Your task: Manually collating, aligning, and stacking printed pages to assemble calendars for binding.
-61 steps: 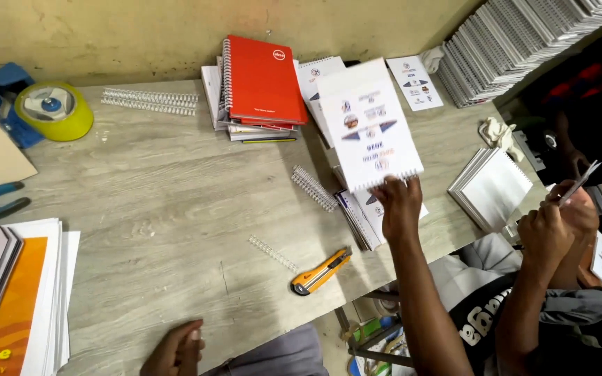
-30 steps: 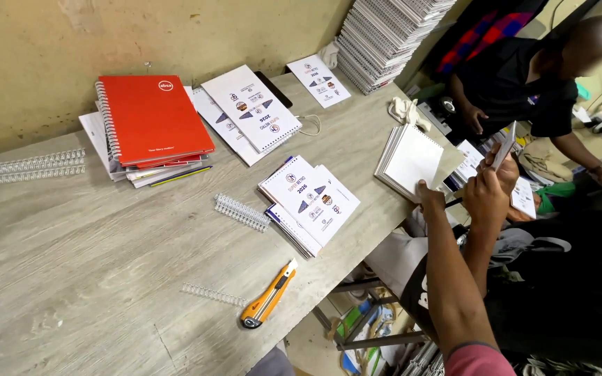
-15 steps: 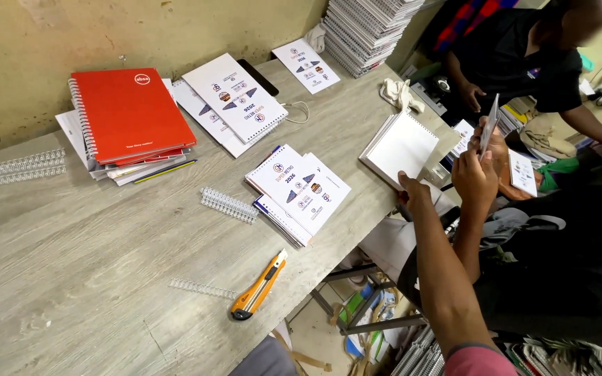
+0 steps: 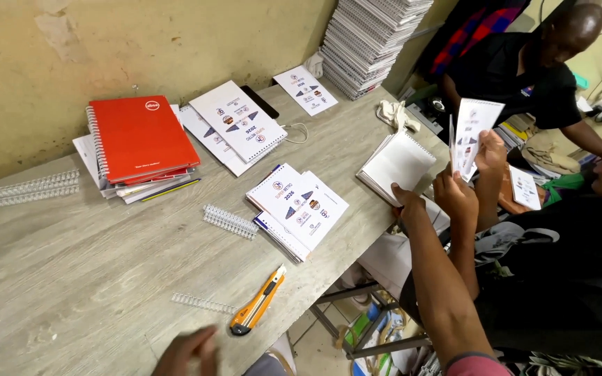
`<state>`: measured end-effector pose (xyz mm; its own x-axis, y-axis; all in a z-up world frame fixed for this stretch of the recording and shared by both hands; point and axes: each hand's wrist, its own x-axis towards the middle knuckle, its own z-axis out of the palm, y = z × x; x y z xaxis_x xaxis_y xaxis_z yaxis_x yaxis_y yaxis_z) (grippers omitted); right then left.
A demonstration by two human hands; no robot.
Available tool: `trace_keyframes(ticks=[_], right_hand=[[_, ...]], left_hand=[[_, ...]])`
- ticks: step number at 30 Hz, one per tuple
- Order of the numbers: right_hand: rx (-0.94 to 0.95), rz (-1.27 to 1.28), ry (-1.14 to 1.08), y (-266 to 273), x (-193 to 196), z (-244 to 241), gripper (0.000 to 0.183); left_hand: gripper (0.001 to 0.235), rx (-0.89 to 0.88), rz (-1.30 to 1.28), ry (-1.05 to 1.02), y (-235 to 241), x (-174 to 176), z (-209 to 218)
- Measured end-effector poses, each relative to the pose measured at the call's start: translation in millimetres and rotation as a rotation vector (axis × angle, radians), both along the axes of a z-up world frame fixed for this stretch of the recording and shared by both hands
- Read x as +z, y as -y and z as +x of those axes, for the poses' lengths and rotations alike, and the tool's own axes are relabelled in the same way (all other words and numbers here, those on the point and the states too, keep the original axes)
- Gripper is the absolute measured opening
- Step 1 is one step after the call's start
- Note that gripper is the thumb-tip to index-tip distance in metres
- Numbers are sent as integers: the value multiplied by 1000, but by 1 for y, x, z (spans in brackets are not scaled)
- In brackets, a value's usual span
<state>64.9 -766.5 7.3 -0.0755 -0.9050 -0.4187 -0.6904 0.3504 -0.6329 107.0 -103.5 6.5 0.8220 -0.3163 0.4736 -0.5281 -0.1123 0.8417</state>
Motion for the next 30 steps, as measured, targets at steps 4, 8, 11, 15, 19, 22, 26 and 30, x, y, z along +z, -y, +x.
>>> trace_keyframes(ticks=[4, 8, 11, 15, 19, 22, 26, 30], right_hand=[[-347, 78, 252, -45, 30, 6, 69], [-149, -107, 489, -42, -1, -14, 89], [-115, -143, 461, -56, 8, -11, 93], [-105, -121, 465, -68, 20, -12, 99], [-94, -122, 472, -63, 18, -8, 101], [-109, -105, 538, -55, 11, -12, 102], [-125, -127, 544, -57, -18, -39, 94], [-69, -91, 620, -43, -58, -83, 80]], left_hand=[[39, -481, 138, -307, 189, 126, 68], [47, -680, 88, -218, 361, 90, 105], [73, -748, 229, -434, 478, 47, 121], [92, -659, 506, -504, 560, -1, 116], [93, -635, 808, -424, 558, 47, 107], [94, -616, 814, -432, 579, 25, 115], [97, -600, 930, -413, 575, 10, 93], [92, -648, 963, -418, 552, 16, 53]])
